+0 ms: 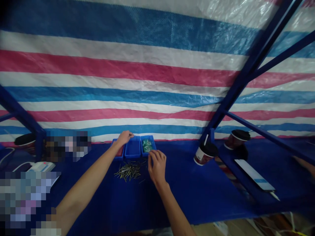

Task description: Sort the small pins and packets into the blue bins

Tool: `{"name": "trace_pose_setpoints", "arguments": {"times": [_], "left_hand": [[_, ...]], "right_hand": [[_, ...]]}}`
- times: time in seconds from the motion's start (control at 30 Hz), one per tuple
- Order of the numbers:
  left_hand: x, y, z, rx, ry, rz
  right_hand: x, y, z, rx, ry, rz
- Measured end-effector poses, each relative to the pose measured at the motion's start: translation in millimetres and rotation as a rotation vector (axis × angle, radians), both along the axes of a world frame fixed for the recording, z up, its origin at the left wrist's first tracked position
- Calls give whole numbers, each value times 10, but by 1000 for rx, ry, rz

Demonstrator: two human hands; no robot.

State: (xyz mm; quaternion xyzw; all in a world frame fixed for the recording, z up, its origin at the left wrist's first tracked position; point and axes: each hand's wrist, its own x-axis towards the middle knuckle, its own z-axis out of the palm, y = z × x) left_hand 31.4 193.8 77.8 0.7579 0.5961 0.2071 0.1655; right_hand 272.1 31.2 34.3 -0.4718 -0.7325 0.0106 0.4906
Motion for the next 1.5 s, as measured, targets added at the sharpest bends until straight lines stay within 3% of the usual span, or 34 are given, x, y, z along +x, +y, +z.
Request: {"name": "trace_pose_setpoints", "arguments": {"times": [0.1,0.23,0.3,0.4,0.5,0.57,0.83,1.03,1.17,1.23,1.37,1.5], "left_hand": [[-64,-131,-24,90,24,77],[-487,-487,-86,293,43,167],[-737,-704,-225,388,17,236],[-921,-938,-541,316,-108,327],[-833,-998,-803,235,-284,324],[-723,-974,-879,232,-358,341],[-632,-851,-836,208,-447,376],[-663,-868,-710,214,-468,326],[-790,-1202,-600,396,-405,373],[-826,-1455,-594,475,-351,420],[-747,-1863,-652,330,-181,201],[-583,-1979,-686,242,-80,171]], "right_hand": [[166,346,-75,-120,138,-123],[322,836,-366,-343,289,-75],[338,992,-516,-396,347,-17],[268,1070,-628,-453,388,34],[146,1045,-612,-507,379,32],[79,1026,-578,-535,378,21],[-28,1010,-543,-574,378,-81],[3,898,-422,-618,401,-54],[155,528,-329,-402,416,-186],[221,314,-327,-351,298,-208],[190,98,-361,-490,-40,-131],[-13,119,-316,-567,-249,-168]]}}
